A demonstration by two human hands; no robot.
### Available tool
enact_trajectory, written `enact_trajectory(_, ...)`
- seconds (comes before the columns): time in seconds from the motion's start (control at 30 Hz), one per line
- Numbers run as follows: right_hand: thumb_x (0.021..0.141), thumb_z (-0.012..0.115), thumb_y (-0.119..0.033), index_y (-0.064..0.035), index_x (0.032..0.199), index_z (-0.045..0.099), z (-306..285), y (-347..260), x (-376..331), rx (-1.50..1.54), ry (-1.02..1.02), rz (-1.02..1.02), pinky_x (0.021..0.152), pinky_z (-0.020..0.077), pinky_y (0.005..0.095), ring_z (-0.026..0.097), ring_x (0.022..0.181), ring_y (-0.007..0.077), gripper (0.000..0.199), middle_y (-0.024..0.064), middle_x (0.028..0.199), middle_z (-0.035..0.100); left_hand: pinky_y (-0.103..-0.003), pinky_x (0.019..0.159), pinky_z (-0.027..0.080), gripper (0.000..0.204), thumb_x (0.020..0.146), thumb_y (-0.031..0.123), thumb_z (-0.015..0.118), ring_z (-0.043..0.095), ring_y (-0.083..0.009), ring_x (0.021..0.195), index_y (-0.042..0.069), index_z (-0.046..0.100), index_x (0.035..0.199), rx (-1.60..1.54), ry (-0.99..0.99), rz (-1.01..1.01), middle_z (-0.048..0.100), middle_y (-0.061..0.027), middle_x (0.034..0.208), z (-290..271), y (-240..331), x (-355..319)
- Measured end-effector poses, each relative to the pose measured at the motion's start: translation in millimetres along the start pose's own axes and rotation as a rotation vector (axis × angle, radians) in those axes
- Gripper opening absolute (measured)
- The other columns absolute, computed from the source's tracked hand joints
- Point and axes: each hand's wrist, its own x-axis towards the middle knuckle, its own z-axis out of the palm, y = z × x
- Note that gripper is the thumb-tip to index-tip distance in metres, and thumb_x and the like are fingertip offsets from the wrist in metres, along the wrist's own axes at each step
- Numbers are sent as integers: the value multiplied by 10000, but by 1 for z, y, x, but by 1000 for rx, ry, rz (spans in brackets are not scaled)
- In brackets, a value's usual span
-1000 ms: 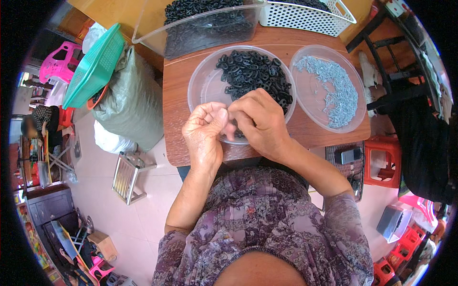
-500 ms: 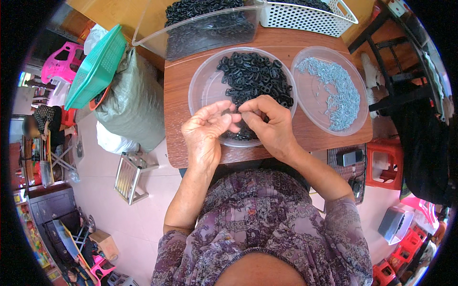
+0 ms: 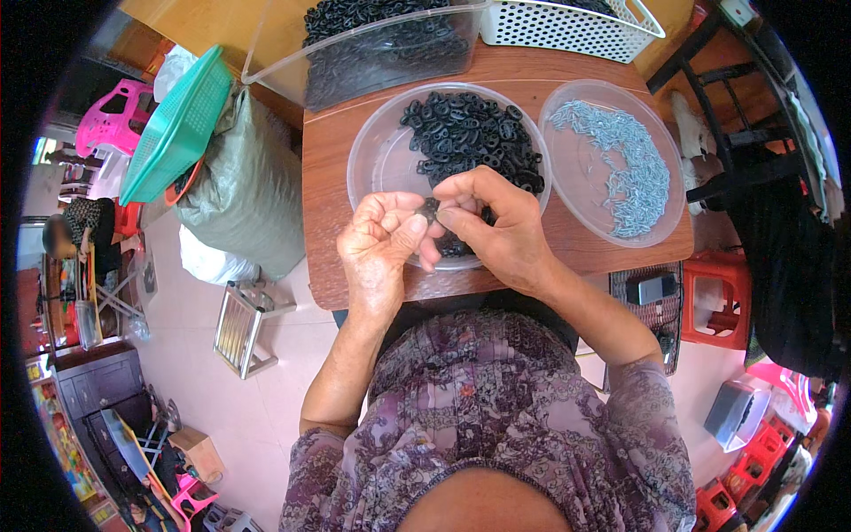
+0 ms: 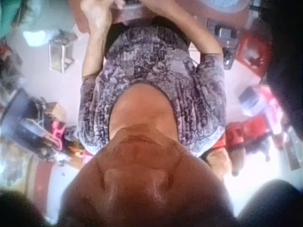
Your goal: The person assembles plastic cord locks by taking small components from trays and pressing them together by hand.
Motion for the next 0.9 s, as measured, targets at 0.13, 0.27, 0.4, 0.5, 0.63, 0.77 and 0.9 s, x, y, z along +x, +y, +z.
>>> enact_trajectory(0.13,721,590,35,-25,866,565,1,1,1,-25,-9,-21,534,415,229,499,602,92,159,51,741,517,-186,493,435,189,815,2,554,538,-92,554,-58,569,994,106,20,17,597,-68,736,-4,-3,-1)
enact_trajectory(0.27,760,599,-2,-4,929,572,-1,-1,0,-66,-84,50,605,408,192,481,682,33,171,-5,787,572,-174,515,431,163,819,-6,548,531,-68,572,-43,582,974,214,24,62,591,-41,733,-8,-4,-2)
enact_trajectory(0.4,754,608,-7,-8,930,575,0,2,-1,-97,-85,35,611,412,192,483,680,35,179,-7,787,573,-170,526,426,154,826,-12,535,522,-57,593,-42,579,971,241,31,76,589,-33,751,-4,-2,-4)
enact_trajectory(0.5,735,608,10,-16,902,572,4,5,-1,-74,-56,20,578,415,210,486,645,60,173,17,758,547,-169,535,422,151,823,-27,529,508,-50,603,-34,574,967,277,48,122,588,-21,775,-1,-1,-5)
enact_trajectory(0.63,717,611,24,-21,881,565,6,4,-1,-14,-30,25,556,427,224,494,618,78,176,42,744,533,-177,538,427,186,811,-58,514,493,-46,599,-7,554,986,399,47,150,560,2,746,-1,0,-5)
enact_trajectory(0.77,720,613,21,-18,886,563,4,3,-2,-20,-67,70,569,435,220,503,633,75,178,42,753,545,-185,553,441,247,808,-69,518,515,-71,612,1,504,1045,519,-28,223,573,-24,789,-8,-5,-4)
enact_trajectory(0.9,723,605,25,-19,873,562,6,6,-4,13,-56,53,556,431,218,504,625,74,162,40,741,546,-186,536,433,253,794,-85,519,514,-64,601,12,505,1027,742,-37,340,576,-16,750,-4,-1,-4)
